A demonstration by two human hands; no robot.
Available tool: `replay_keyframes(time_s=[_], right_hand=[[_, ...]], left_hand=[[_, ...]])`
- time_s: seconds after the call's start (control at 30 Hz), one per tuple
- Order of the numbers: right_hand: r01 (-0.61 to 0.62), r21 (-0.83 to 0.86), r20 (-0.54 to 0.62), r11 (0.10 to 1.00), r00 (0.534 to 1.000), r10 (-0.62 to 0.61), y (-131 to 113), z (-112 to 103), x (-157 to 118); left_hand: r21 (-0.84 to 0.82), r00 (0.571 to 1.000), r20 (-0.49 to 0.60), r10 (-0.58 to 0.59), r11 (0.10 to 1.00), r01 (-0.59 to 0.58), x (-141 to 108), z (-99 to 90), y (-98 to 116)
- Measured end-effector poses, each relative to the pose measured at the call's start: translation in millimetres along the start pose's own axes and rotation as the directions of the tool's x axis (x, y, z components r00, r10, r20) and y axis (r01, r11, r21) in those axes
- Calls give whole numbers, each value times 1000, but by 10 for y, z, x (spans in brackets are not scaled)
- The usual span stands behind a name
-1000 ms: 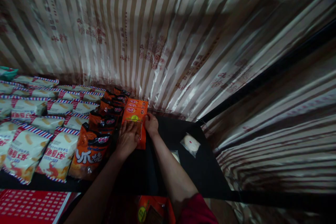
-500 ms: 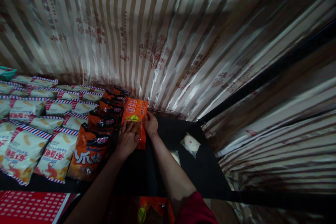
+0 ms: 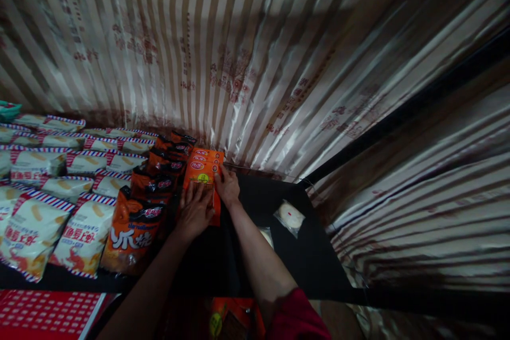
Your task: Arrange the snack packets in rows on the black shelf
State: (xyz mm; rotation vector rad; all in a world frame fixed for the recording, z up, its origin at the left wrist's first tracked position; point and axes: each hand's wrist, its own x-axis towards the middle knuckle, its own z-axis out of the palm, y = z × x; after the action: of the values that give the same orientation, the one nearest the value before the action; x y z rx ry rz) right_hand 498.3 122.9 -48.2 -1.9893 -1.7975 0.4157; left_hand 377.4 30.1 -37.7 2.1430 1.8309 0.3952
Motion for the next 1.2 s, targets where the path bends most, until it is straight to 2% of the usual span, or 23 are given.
replay_keyframes(time_s=[0.23,0.67,0.93,1.2], right_hand=[[-10,-25,12,1000,1000,10,-12,-17,23],[-6,-26,-5,1000,1000,6,12,18,19],[-27,-49,34,998,999,28,-32,-7,45],[-52,-37,2,998,999,52,-39,8,76]], left_hand=[[-2,999,35,-8,1000,8,7,-42,32],[-7,1000,9,-4,1000,4,14,-37,39],[9,1000,7,6,1000,-6,23,-2,21],[7,1000,15,-7,1000,7,19,-14,25]])
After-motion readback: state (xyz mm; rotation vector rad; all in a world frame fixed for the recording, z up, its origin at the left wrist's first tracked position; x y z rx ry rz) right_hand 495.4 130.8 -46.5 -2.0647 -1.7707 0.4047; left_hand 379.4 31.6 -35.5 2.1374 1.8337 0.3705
